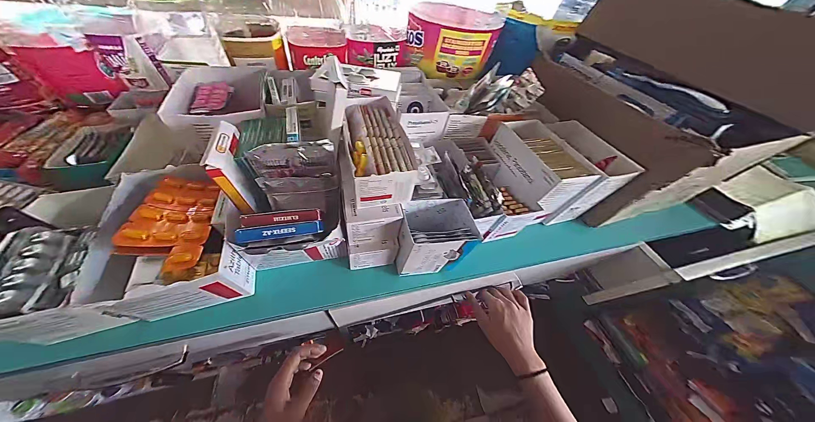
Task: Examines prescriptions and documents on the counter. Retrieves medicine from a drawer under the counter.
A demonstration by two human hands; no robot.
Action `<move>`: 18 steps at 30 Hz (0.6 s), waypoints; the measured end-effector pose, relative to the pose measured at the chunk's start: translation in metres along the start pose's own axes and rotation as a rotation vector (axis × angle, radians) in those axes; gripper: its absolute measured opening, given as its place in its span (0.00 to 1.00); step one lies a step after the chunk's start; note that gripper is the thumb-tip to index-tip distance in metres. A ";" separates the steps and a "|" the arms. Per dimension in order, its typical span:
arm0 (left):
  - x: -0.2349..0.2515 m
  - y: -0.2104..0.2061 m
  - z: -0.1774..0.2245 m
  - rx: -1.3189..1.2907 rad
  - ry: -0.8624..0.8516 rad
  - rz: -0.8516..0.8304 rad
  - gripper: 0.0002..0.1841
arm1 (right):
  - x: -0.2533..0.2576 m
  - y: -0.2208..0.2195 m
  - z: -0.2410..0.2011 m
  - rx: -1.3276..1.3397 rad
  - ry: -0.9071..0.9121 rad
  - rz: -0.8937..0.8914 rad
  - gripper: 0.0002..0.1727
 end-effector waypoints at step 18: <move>-0.069 -0.045 0.110 0.712 -0.294 0.257 0.30 | -0.072 0.028 0.009 0.138 -0.010 -0.139 0.32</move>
Point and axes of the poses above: each hand's wrist, its own x-axis towards the middle knuckle, its own y-axis out of the back of the hand, z = x × y, the point moved 1 cm from there along x, towards the middle knuckle, and after that the axes turned 2 degrees about -y, right-handed, at the moved point
